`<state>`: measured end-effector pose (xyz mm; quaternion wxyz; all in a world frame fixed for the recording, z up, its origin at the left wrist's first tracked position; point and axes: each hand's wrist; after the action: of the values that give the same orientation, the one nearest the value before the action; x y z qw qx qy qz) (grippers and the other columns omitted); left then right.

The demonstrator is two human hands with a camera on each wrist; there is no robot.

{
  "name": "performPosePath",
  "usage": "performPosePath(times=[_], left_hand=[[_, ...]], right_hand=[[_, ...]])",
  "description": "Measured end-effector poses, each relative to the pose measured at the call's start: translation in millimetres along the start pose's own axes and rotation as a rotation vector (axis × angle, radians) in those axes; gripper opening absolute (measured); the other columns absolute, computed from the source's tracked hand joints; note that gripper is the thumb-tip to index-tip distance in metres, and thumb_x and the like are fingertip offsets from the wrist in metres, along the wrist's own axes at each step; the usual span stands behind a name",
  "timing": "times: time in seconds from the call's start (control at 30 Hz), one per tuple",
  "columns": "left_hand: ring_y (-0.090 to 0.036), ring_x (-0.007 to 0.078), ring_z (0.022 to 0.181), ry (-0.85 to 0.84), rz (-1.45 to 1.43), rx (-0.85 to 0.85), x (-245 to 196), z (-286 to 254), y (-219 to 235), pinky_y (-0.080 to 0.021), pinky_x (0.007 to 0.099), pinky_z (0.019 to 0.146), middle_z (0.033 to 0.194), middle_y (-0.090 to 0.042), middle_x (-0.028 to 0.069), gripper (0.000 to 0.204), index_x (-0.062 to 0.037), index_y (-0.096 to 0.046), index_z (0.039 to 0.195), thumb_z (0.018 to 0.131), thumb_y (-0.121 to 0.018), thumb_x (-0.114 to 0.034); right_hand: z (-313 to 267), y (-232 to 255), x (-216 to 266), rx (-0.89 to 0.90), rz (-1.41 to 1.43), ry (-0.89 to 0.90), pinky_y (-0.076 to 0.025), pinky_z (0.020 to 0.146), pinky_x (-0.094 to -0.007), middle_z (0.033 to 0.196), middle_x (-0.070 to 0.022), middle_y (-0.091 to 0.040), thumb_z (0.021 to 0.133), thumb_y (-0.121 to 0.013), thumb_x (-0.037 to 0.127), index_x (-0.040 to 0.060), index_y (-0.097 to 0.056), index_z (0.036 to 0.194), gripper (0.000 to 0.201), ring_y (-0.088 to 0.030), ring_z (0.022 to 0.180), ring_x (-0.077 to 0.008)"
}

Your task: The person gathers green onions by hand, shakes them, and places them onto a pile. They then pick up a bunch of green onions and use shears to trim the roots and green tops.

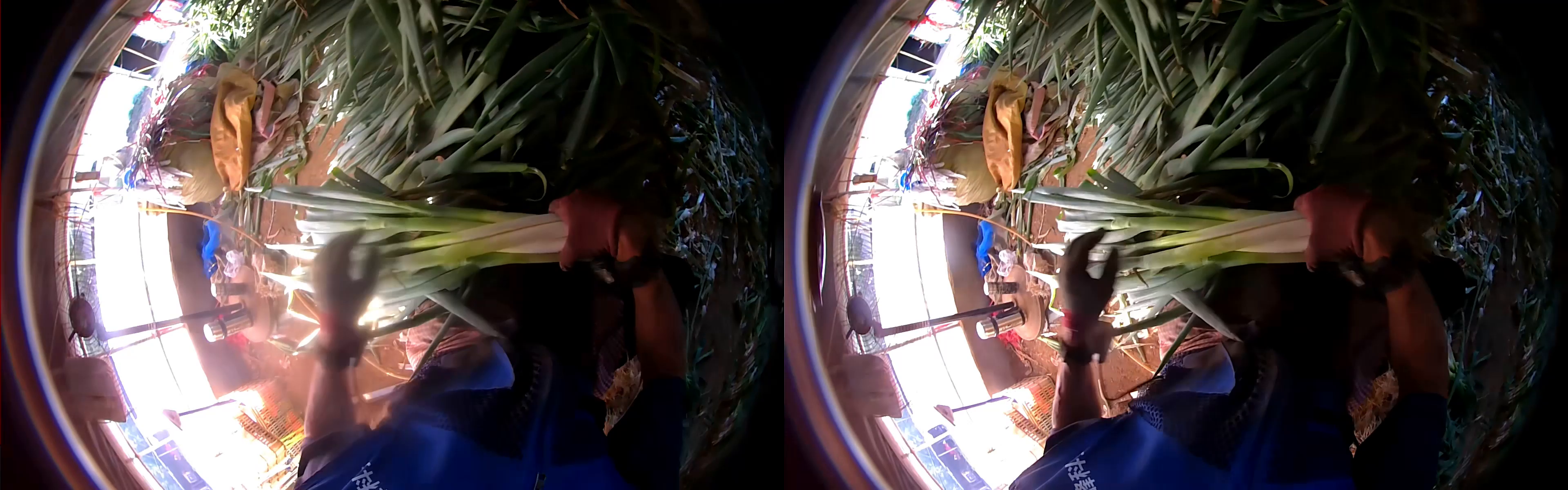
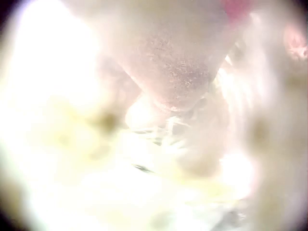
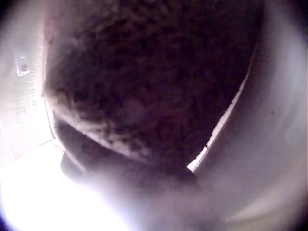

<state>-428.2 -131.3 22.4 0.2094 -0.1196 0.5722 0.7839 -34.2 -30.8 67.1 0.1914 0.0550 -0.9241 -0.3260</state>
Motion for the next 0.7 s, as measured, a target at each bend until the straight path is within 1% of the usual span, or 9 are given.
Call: performPosePath(times=[0.13, 0.27, 0.33, 0.37, 0.47, 0.57, 0.6, 0.63, 0.7], left_hand=[[-0.069, 0.0284, 0.107, 0.23, 0.205, 0.262, 87, -22, 34, -0.054, 0.0392, 0.094, 0.119, -0.072, 0.0151, 0.035, -0.0014, -0.072, 0.121, 0.092, -0.077, -0.021], [-0.07, 0.0159, 0.093, 0.485, -0.413, 0.575, 143, -33, 17, -0.055, 0.0286, 0.082, 0.108, -0.077, 0.0117, 0.024, -0.0001, -0.076, 0.113, 0.094, -0.072, -0.015], [-0.07, 0.0122, 0.085, 0.255, -0.394, 0.502, 184, -42, -1, -0.054, 0.0259, 0.076, 0.096, -0.078, 0.0105, 0.019, -0.0019, -0.078, 0.108, 0.093, -0.069, -0.011], [-0.071, 0.0121, 0.083, 0.062, 0.134, 0.49, 183, -40, 6, -0.056, 0.0278, 0.073, 0.095, -0.078, 0.0102, 0.019, -0.0032, -0.079, 0.103, 0.09, -0.067, -0.006], [-0.075, 0.0226, 0.083, 0.349, 0.019, 0.141, 217, -40, 53, -0.059, 0.0372, 0.077, 0.09, -0.079, 0.013, 0.023, -0.0059, -0.08, 0.096, 0.091, -0.058, -0.011], [-0.072, 0.0258, 0.073, 0.716, 1.016, 0.082, 255, -54, 120, -0.057, 0.0356, 0.07, 0.086, -0.076, 0.007, 0.024, -0.0127, -0.076, 0.086, 0.096, -0.055, -0.018], [-0.07, 0.0288, 0.065, 0.327, 1.176, 0.095, 321, -92, 151, -0.056, 0.0426, 0.065, 0.08, -0.073, 0.0074, 0.021, -0.0107, -0.075, 0.086, 0.094, -0.062, -0.024], [-0.073, 0.0302, 0.071, 0.908, 0.902, 0.086, 278, -69, 166, -0.057, 0.0451, 0.071, 0.085, -0.075, 0.01, 0.02, -0.0086, -0.078, 0.091, 0.089, -0.07, -0.027], [-0.076, 0.0283, 0.093, 0.871, 0.992, -0.031, 205, -43, 164, -0.057, 0.0407, 0.084, 0.102, -0.078, 0.0139, 0.023, -0.0069, -0.08, 0.1, 0.082, -0.078, -0.022]], right_hand=[[-1, 0, 4, 0.005, 0.064, -0.021, -0.058, 0.083, -0.0413, 0.097, -0.0181, -0.075, 0.057, -0.092, 0.026, 0.0001, -0.07, 0.106, 0.06, -0.074, 0.092, -0.0333], [-2, -2, 4, -0.012, 0.036, -0.038, -0.058, 0.084, -0.0409, 0.098, -0.018, -0.075, 0.057, -0.092, 0.026, 0.0006, -0.07, 0.107, 0.06, -0.074, 0.092, -0.0332], [-6, -3, 5, -0.033, 0.031, -0.029, -0.058, 0.084, -0.0409, 0.098, -0.0178, -0.075, 0.057, -0.092, 0.026, 0.001, -0.071, 0.107, 0.06, -0.074, 0.093, -0.0334], [-9, -3, 6, -0.049, 0.026, -0.019, -0.058, 0.084, -0.0409, 0.098, -0.0176, -0.075, 0.057, -0.092, 0.026, 0.0014, -0.071, 0.107, 0.06, -0.074, 0.093, -0.0335], [-14, -1, 10, -0.048, 0.006, -0.036, -0.058, 0.087, -0.0415, 0.1, -0.0175, -0.076, 0.059, -0.091, 0.024, 0.0014, -0.071, 0.11, 0.059, -0.074, 0.096, -0.0331], [-15, -2, 9, -0.046, 0.049, -0.038, -0.058, 0.087, -0.0413, 0.1, -0.0179, -0.076, 0.059, -0.091, 0.023, 0.0007, -0.071, 0.11, 0.059, -0.074, 0.096, -0.0334], [-14, -3, 8, -0.044, 0.05, -0.036, -0.058, 0.087, -0.0413, 0.1, -0.0179, -0.076, 0.059, -0.091, 0.023, 0.0007, -0.071, 0.11, 0.059, -0.074, 0.096, -0.0334], [-13, -4, 6, -0.043, 0.057, -0.028, -0.058, 0.087, -0.0411, 0.1, -0.0179, -0.076, 0.059, -0.091, 0.024, 0.0005, -0.071, 0.11, 0.059, -0.074, 0.095, -0.0332], [-9, -6, 2, -0.043, 0.075, -0.022, -0.058, 0.087, -0.0409, 0.1, -0.0179, -0.076, 0.059, -0.091, 0.024, 0.0002, -0.071, 0.11, 0.059, -0.074, 0.095, -0.0329]])
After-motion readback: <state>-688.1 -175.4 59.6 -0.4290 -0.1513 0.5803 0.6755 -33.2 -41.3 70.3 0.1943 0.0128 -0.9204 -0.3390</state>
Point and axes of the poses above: each hand's wrist, its own z-axis towards the middle knuckle, its own y-axis out of the back of the hand, x = y × z
